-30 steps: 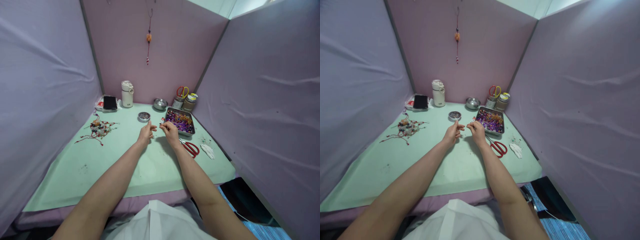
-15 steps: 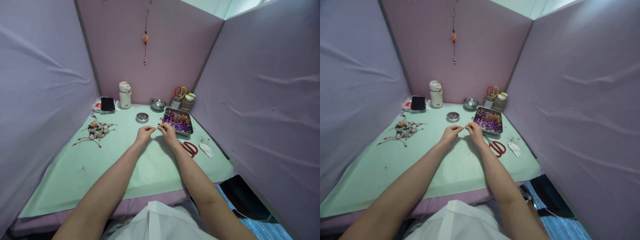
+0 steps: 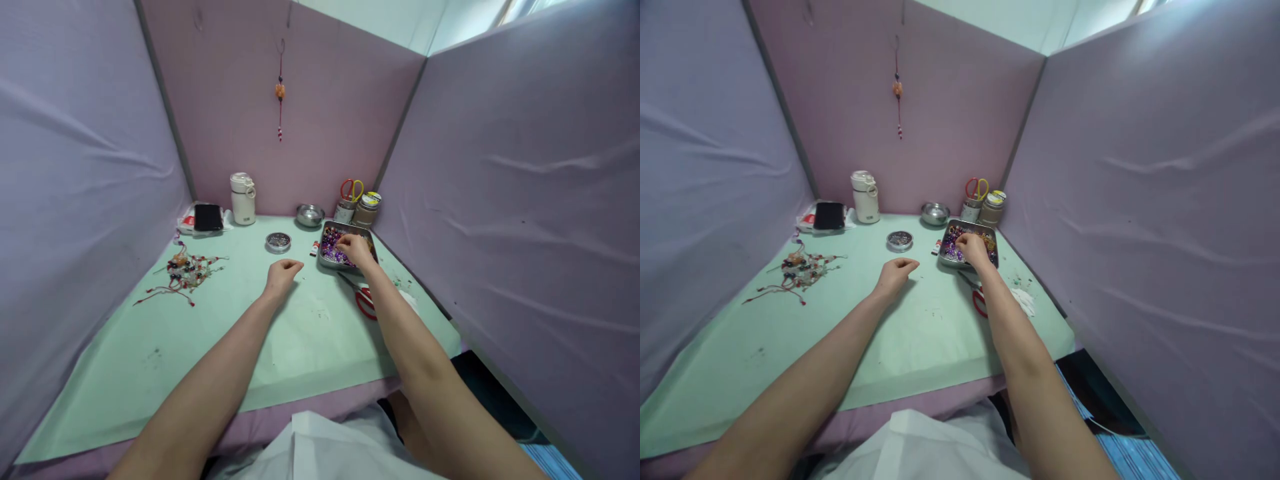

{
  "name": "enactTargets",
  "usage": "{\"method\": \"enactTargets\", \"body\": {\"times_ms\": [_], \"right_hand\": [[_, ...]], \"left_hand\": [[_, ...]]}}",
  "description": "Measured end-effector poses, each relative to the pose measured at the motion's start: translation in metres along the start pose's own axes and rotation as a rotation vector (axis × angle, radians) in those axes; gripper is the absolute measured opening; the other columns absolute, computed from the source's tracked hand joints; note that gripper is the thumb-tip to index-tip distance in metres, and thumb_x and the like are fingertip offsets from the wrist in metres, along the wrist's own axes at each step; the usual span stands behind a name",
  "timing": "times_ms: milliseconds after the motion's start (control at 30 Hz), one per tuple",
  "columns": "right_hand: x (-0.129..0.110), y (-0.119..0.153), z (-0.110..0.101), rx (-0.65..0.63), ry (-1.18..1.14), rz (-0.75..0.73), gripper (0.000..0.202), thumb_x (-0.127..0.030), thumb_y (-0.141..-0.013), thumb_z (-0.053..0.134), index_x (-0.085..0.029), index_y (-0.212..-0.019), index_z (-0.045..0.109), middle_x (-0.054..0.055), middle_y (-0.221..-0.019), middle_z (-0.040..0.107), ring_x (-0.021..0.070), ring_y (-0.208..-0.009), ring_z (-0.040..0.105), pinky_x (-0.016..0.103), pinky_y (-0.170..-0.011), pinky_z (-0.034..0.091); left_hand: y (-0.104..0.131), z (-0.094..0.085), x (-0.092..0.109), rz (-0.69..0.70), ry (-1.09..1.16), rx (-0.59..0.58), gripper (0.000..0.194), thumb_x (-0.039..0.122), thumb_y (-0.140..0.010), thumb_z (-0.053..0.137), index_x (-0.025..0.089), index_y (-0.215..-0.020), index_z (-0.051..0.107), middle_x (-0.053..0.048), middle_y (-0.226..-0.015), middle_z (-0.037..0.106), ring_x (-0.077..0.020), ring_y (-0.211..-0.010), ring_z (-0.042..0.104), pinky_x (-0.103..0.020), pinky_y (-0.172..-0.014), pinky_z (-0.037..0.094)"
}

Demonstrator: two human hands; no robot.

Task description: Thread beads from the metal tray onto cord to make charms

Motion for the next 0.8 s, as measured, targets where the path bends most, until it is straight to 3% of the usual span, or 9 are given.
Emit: {"method": "enactTargets", "body": {"times_ms": [167,467,700,800], "right_hand": [[0.003,-0.012,0.037,-0.216,0.258,0.001,0.011,-0.014,-0.073,0.061,-0.018,-0.074,0.071,0.007,-0.082,0.071,0.0176,-0.079,0.063,0.024,-0.073,0.042],[-0.005,-0.016,0.056,-0.287,0.406,0.069,0.010,-0.011,-0.070,0.061,-0.013,-0.075,0.070,0.017,-0.084,0.070,0.0258,-0.084,0.065,0.030,-0.073,0.045],[-0.010,-0.018,0.050,-0.284,0.419,0.077,0.007,-0.011,-0.070,0.060,-0.012,-0.072,0.067,0.019,-0.084,0.069,0.0259,-0.083,0.065,0.031,-0.073,0.045],[-0.026,-0.012,0.034,-0.155,0.292,0.009,0.013,-0.011,-0.073,0.054,-0.013,-0.072,0.066,0.015,-0.083,0.069,0.0234,-0.083,0.064,0.031,-0.076,0.043]], "left_hand": [[-0.001,-0.001,-0.002,-0.003,-0.011,-0.006,0.029,0.040,-0.057,0.071,0.014,-0.071,0.070,-0.006,-0.073,0.066,-0.0149,-0.067,0.053,-0.028,-0.063,0.039],[0.000,-0.001,0.002,0.000,-0.002,0.006,0.025,0.037,-0.058,0.070,0.015,-0.069,0.069,-0.005,-0.070,0.064,-0.0126,-0.062,0.050,-0.025,-0.058,0.036],[0.001,-0.002,0.004,-0.002,-0.009,0.013,0.025,0.037,-0.059,0.069,0.014,-0.070,0.068,-0.004,-0.068,0.063,-0.0123,-0.062,0.050,-0.025,-0.059,0.037],[0.000,-0.003,0.004,0.015,-0.010,0.035,0.023,0.036,-0.060,0.068,0.014,-0.069,0.067,-0.002,-0.065,0.061,-0.0117,-0.060,0.048,-0.025,-0.060,0.037]]}}
Point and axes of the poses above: each hand's wrist, its own y-axis away from the middle knuckle, its own z-axis out of the palm, x = y × z, the point moved 8 cm from there along -y, towards the middle knuckle
